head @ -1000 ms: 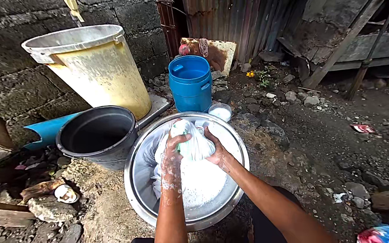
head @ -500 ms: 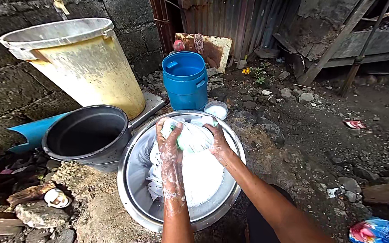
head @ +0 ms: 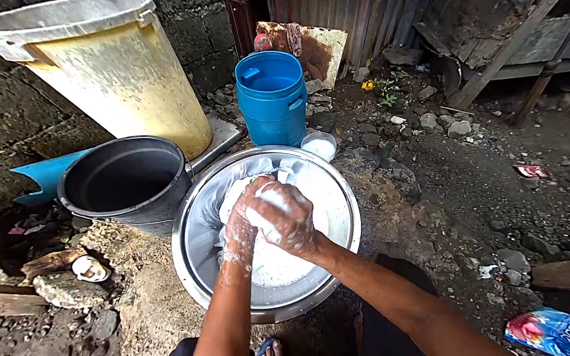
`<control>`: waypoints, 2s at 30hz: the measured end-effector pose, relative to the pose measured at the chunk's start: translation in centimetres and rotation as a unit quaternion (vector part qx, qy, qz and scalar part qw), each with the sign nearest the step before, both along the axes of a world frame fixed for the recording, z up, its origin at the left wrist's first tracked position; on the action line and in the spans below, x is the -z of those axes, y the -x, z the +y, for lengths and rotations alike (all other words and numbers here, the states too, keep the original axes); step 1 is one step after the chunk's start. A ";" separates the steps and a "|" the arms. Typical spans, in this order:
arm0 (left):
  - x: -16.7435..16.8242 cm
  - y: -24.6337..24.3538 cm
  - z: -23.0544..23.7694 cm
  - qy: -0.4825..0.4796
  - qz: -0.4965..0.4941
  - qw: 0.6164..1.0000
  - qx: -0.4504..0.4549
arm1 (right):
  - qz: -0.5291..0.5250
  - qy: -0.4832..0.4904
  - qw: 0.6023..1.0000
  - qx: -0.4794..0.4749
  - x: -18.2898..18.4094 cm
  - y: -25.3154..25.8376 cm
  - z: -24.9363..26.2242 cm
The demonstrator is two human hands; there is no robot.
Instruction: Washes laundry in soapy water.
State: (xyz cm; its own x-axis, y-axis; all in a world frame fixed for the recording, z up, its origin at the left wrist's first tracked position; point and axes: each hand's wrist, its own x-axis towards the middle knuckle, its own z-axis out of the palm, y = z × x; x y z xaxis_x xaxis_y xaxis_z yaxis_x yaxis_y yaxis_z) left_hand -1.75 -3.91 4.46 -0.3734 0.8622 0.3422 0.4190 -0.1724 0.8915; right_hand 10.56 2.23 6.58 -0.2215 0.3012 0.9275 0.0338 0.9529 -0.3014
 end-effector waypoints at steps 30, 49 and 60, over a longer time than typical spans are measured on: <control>6.1 -2.0 1.3 0.486 0.181 0.841 0.155 | -0.313 -0.074 0.927 -0.194 14.8 -0.3 -10.7; 11.2 -2.8 3.8 0.577 0.243 0.776 0.075 | -0.495 0.188 0.801 -0.277 15.1 0.1 -9.4; 2.7 13.0 1.9 0.223 0.168 0.947 -0.156 | -0.489 0.150 0.848 -0.137 4.5 1.8 -0.8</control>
State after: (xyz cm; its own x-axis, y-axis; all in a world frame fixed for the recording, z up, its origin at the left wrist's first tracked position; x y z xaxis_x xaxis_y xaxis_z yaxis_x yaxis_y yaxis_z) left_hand -14.74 -2.01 1.81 -0.5685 0.8145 0.1158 0.6612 0.3686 0.6534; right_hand 8.72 1.39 2.09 -0.9409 0.3033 0.1509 0.1963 0.8512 -0.4867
